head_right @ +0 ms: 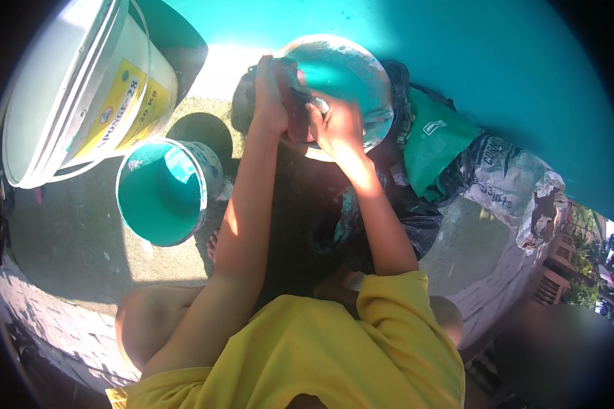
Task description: The person prepares a green substance, possibly paint or plaster, by mixing a green liquid from one bucket into a bucket containing a white powder, then stirring the mixture with a handheld scraper.
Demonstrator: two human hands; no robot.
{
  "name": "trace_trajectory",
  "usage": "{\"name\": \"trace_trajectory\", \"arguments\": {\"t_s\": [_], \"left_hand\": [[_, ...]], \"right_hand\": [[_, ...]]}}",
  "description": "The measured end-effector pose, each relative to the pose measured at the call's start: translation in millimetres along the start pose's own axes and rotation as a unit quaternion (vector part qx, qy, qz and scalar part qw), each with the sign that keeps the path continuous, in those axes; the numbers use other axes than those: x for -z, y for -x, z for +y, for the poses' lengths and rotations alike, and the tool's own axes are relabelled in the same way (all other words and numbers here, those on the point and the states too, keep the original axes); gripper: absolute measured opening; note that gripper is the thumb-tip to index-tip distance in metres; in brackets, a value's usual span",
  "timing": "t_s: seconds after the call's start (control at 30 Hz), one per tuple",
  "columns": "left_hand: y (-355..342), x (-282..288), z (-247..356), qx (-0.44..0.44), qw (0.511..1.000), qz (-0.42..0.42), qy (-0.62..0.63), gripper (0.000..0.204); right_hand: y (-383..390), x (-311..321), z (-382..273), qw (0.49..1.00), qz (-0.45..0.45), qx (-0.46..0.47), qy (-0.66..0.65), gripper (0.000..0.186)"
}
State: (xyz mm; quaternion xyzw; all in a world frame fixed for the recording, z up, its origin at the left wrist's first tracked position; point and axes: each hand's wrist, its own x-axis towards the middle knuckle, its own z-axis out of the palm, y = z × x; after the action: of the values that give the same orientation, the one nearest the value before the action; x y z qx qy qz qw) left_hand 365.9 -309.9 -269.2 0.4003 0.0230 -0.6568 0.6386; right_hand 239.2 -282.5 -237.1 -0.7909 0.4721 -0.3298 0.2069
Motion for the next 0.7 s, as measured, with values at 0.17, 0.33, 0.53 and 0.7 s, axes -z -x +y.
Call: {"name": "trace_trajectory", "arguments": {"t_s": [0.17, 0.33, 0.53, 0.7], "left_hand": [[-2.6, 1.7, -1.7, 0.005, 0.998, -0.051, 0.028, 0.044], [-4.6, 6.6, -6.0, -0.005, 0.997, -0.073, 0.013, 0.055], [-8.1, 5.1, -8.0, 0.001, 0.998, -0.045, 0.035, 0.053], [-3.7, 7.2, -4.5, 0.008, 0.996, -0.075, 0.042, 0.040]], "right_hand": [[1.6, 0.8, -7.2, 0.995, -0.032, -0.091, 0.027, 0.024], [11.2, 2.1, -15.2, 0.996, -0.024, -0.075, 0.040, 0.026], [-0.8, 2.6, -15.5, 0.984, -0.077, -0.155, 0.037, 0.026], [15.3, -2.5, -12.6, 0.999, 0.012, -0.031, 0.037, 0.027]]}}
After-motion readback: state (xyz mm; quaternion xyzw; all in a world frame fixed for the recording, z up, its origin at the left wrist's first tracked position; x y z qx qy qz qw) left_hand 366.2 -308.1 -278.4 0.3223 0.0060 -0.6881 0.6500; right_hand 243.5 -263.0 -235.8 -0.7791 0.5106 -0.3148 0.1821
